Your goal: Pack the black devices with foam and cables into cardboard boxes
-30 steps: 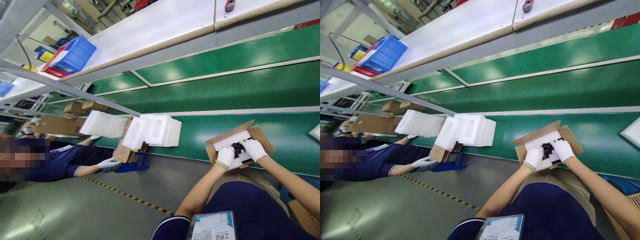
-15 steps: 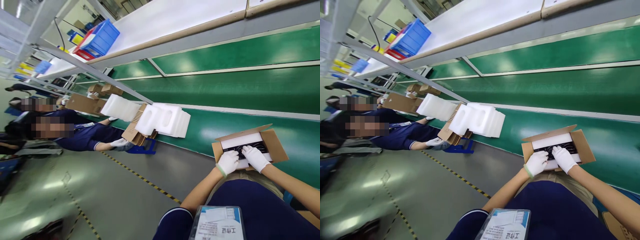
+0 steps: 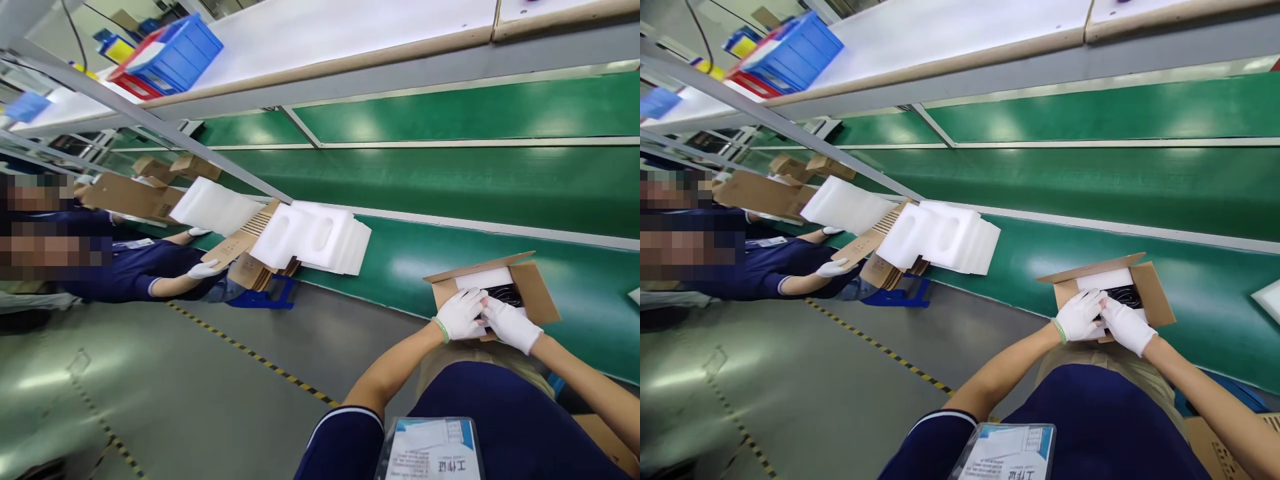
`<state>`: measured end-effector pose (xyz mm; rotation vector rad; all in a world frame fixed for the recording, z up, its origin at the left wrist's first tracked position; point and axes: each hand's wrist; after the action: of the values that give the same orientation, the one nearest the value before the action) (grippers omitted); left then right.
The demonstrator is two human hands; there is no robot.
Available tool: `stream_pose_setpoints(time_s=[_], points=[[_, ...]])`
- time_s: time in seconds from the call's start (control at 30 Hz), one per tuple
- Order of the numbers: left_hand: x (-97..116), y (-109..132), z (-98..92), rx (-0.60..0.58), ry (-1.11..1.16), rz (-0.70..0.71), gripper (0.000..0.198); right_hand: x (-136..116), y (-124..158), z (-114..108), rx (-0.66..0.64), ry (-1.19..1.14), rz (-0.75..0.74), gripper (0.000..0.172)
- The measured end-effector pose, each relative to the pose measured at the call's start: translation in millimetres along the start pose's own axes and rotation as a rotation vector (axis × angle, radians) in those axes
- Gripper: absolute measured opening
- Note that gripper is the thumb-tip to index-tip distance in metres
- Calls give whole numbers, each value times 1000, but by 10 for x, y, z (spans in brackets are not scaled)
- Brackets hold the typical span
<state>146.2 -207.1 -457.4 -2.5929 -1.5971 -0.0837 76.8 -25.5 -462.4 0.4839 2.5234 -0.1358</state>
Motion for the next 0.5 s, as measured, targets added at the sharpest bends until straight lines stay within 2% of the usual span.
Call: stream_pose_setpoints(time_s=[0.07, 0.1, 0.17, 0.2, 0.23, 0.27, 0.3, 0.37, 0.43, 0.5], points=[[11, -37, -10, -19, -34, -15, 54, 33, 305, -209, 130, -43, 12, 30], [20, -36, -12, -27, -50, -30, 51, 61, 465, -298, 287, -40, 113, 30], [46, -40, -8, -46, -88, -59, 43, 130, 733, -395, 606, -50, 443, 46], [59, -53, 0, -53, -108, -73, 41, 159, 820, -394, 686, -89, 604, 55], [68, -76, 11, -58, -126, -85, 39, 177, 868, -360, 691, -153, 711, 62], [74, -106, 25, -61, -139, -90, 37, 179, 875, -299, 632, -225, 738, 64], [75, -141, 41, -60, -148, -91, 36, 166, 847, -221, 558, -278, 698, 64], [65, -216, 72, -57, -148, -80, 35, 107, 723, -46, 425, -263, 513, 64], [47, -285, 91, -64, -129, -57, 31, 45, 582, 112, 334, -125, 340, 65], [37, -340, 91, -79, -91, -35, 29, 18, 498, 235, 283, 18, 274, 64]])
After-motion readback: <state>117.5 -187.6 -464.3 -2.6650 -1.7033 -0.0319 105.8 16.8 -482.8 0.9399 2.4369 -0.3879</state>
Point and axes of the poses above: each hand's wrist, its own y-axis away from the middle knuckle, its own z-axis out of the palm, x = y × z, and after that the axes turned 14 degrees about -y, right-handed
